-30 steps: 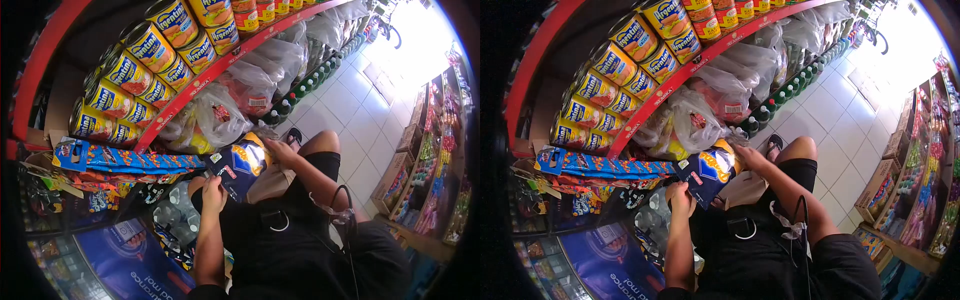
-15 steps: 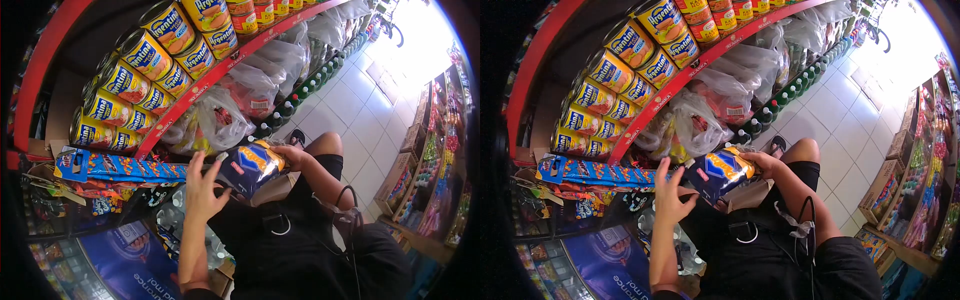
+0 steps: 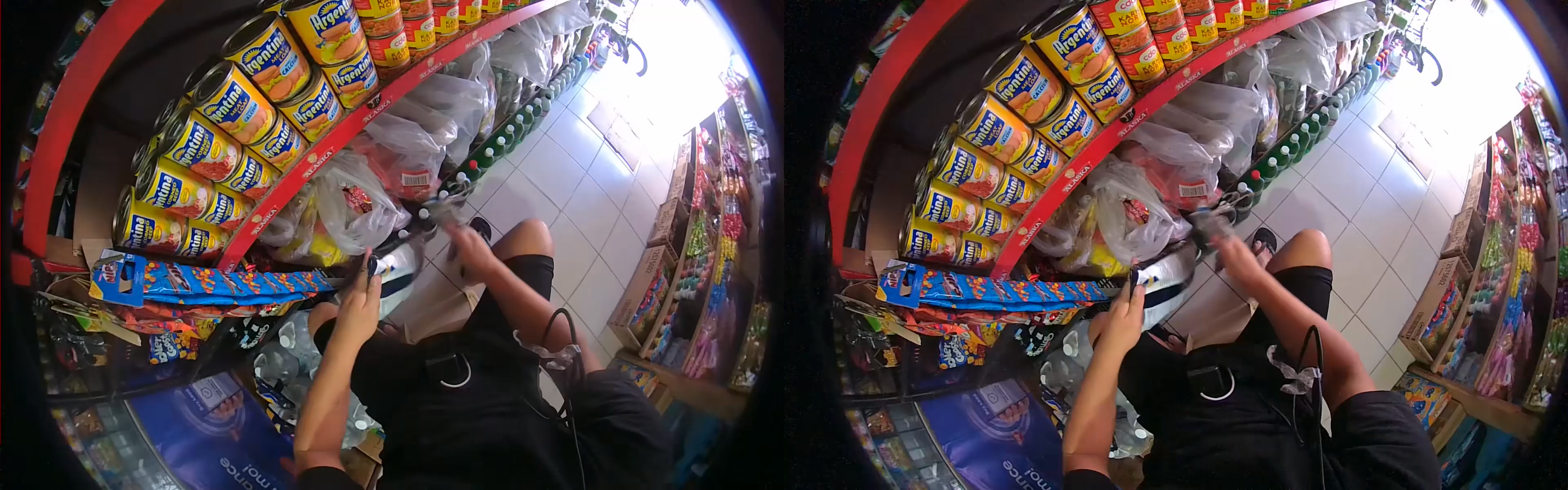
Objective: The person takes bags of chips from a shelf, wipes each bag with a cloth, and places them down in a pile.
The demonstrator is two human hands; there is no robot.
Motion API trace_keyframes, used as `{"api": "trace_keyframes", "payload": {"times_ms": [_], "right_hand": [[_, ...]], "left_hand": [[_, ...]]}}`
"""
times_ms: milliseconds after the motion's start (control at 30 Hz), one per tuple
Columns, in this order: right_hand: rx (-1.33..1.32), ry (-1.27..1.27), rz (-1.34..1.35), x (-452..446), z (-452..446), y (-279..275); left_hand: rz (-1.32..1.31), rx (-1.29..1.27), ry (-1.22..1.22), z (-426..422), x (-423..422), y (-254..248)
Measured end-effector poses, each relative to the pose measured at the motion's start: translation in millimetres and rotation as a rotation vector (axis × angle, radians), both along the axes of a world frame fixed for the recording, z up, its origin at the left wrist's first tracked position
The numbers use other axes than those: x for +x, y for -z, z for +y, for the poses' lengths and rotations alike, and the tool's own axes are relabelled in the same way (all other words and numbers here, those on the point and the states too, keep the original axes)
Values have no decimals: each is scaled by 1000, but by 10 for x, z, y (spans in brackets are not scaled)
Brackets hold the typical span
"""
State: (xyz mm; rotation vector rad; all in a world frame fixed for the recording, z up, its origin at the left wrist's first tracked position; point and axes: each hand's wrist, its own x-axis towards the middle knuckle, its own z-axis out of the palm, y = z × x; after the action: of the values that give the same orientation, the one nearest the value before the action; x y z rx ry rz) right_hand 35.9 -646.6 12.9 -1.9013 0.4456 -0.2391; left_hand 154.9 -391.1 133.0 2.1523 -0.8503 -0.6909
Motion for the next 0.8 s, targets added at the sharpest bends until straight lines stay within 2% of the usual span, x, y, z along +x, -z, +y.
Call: {"api": "trace_keyframes", "payload": {"times_ms": [33,67,100,167,200,233,300,367,400,433,467,500,567,600,667,700,733,800], "right_hand": [[-111,-81,-94,34,184,-262],[-221,-153,-193,70,369,-533],[-90,-158,-309,162,532,-752],[-153,-131,-364,242,593,-731],[-180,-119,-392,266,625,-670],[-325,-57,-365,378,528,-424],[-89,88,-105,469,358,-226],[-40,-15,-37,419,396,-316],[-133,-52,-121,400,558,-256],[-225,-92,-204,361,716,-199],[-171,-237,-166,262,841,-442],[-304,-340,-155,189,944,-722],[-311,-252,-219,171,785,-514],[-206,-52,-301,227,688,-261],[369,91,126,318,311,469],[923,198,144,226,226,188],[1438,443,163,133,141,-103],[1641,389,-43,-22,13,-126]], "left_hand": [[27,-43,-52,-30,-41,155],[-43,18,-42,-96,-104,169],[15,-24,-70,-150,-142,195],[122,-105,-130,-222,-172,267],[243,-146,-291,-220,-189,320],[514,-308,-504,-237,-225,360],[843,-567,-729,-242,-251,462],[962,-653,-776,-282,-275,437],[1027,-696,-799,-320,-274,408],[1062,-643,-845,-355,-243,394],[1015,-622,-850,-344,-222,461],[964,-606,-855,-332,-186,558],[971,-642,-843,-327,-175,601],[1011,-655,-856,-323,-188,572],[1072,-723,-824,-262,-215,546],[1093,-747,-827,-247,-198,466],[1115,-773,-832,-226,-183,379],[1151,-793,-859,-155,-142,222]]}}
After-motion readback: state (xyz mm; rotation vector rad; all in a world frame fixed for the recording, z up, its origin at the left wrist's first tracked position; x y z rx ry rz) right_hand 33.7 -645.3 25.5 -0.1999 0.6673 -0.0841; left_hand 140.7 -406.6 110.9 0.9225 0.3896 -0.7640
